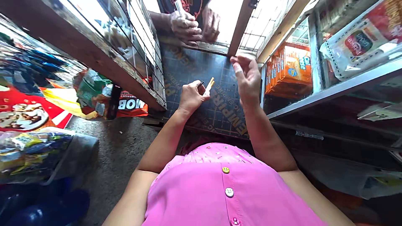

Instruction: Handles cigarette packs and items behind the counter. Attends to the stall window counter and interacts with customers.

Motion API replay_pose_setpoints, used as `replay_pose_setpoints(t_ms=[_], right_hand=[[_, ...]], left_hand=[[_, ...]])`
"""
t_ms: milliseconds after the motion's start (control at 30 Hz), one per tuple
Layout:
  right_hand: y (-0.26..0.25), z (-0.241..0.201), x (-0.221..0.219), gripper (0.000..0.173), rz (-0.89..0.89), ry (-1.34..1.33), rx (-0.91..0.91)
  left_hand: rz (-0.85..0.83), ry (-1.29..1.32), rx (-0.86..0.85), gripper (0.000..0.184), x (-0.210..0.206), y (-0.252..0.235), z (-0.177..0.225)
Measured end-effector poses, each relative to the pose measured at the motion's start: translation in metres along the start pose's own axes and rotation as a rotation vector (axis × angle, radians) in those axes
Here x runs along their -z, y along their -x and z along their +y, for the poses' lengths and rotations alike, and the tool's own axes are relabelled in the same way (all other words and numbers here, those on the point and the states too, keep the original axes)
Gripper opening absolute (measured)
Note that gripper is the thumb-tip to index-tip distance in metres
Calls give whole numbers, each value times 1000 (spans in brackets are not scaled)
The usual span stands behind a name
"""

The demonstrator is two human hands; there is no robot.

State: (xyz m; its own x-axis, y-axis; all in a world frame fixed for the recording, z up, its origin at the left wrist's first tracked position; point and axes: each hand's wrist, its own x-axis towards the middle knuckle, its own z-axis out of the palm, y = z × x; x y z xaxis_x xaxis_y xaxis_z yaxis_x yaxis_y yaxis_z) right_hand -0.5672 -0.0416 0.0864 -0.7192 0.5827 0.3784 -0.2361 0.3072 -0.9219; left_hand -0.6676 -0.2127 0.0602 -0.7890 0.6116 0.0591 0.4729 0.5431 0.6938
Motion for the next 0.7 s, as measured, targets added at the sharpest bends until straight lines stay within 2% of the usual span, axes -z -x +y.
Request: replay_pose_setpoints(t_ms=[100,200,333,567,633,700], right_hand=[[48,2,4,35,-114,8,-60],[95,11,9,31,-247,37,-133],[129,28,13,23,-294,8,-128],[133,33,20,20,-299,-61,-57],[134,31,21,21,-311,-48,-33],[135,29,25,21,-301,29,10]], left_hand=[[158,297,94,24,10,-21,-2],[255,448,100,23,16,-45,2],[278,452,100,25,17,-71,10],[353,531,37,26,4,-96,12],[403,493,10,31,6,-92,14],[439,371,-89,35,14,-64,22]])
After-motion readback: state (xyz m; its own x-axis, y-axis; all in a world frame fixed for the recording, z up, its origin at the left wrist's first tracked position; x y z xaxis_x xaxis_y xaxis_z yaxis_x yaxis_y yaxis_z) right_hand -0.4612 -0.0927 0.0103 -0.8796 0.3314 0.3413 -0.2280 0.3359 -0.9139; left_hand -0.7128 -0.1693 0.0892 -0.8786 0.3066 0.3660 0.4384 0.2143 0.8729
